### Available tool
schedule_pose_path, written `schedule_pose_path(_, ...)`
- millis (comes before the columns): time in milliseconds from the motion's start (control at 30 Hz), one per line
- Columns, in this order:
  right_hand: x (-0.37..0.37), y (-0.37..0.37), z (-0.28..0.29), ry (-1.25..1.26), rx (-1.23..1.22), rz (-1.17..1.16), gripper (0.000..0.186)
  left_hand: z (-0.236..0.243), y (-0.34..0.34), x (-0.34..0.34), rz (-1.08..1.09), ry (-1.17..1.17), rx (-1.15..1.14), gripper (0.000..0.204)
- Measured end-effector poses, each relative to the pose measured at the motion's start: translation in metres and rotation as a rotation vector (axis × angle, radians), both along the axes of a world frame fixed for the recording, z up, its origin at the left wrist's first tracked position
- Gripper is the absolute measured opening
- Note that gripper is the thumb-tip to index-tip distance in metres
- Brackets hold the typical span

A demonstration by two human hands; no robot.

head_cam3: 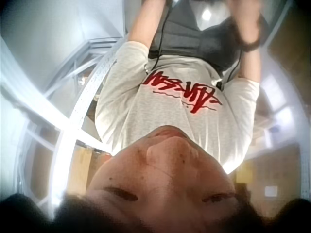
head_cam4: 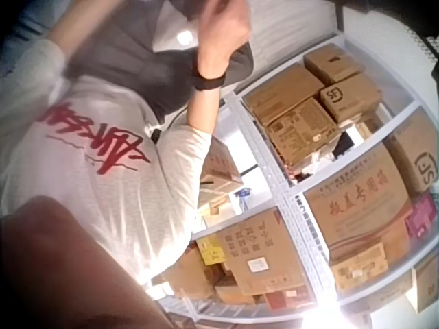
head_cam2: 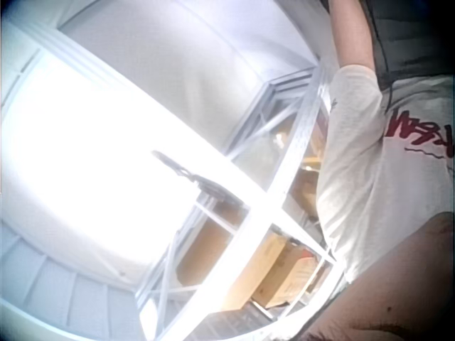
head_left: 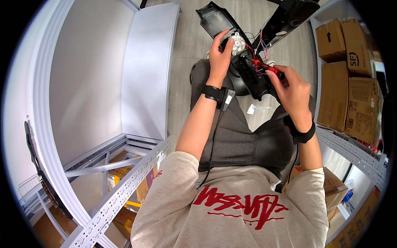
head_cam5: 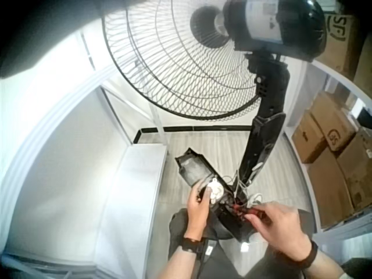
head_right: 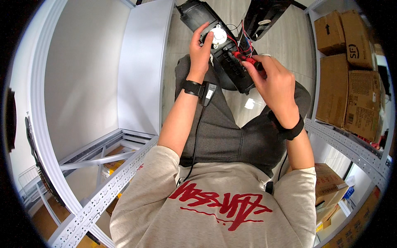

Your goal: The person sits on the floor and uses a screwdriver to tighten screws on the internal wiring of a disassembled standing fan. They adjust multiple wires and components within the fan's base housing, then reassemble the outer casing.

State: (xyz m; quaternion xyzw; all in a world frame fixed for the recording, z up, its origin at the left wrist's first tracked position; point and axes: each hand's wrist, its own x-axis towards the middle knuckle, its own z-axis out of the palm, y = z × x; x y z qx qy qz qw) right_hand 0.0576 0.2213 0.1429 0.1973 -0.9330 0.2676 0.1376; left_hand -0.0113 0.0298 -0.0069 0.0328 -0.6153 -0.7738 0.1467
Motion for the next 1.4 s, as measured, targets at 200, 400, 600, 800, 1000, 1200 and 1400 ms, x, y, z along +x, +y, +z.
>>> schedule_pose_path(200, -0.004, -0.003, 0.003, 0.000, 0.003, -0.067, 0.022, 0.001, 0.000, 0.001, -0.002, -0.004, -0.002, 0.038)
schedule_pose_path(400, -0.002, -0.006, 0.010, -0.148, -0.075, -0.013, 0.021, 0.000, 0.001, 0.000, 0.029, 0.015, -0.022, 0.037)
schedule_pose_path(600, -0.003, -0.002, 0.003, -0.016, 0.251, -0.059, 0.023, -0.001, 0.000, 0.000, 0.026, -0.007, -0.003, 0.038)
schedule_pose_path(800, -0.008, -0.005, 0.004, -0.035, 0.202, -0.114, 0.026, 0.002, 0.001, 0.001, 0.029, -0.001, -0.036, 0.038)
schedule_pose_path(1000, -0.004, -0.011, 0.012, -0.040, 0.074, -0.038, 0.026, -0.001, -0.001, 0.001, 0.010, -0.039, 0.024, 0.036)
schedule_pose_path(1200, -0.009, 0.000, 0.002, -0.035, 0.421, -0.121, 0.026, 0.000, 0.000, 0.001, 0.040, 0.000, -0.048, 0.035)
schedule_pose_path(1400, -0.009, -0.005, 0.010, -0.040, 0.085, -0.059, 0.031, 0.001, 0.000, 0.001, 0.034, -0.009, -0.031, 0.036)
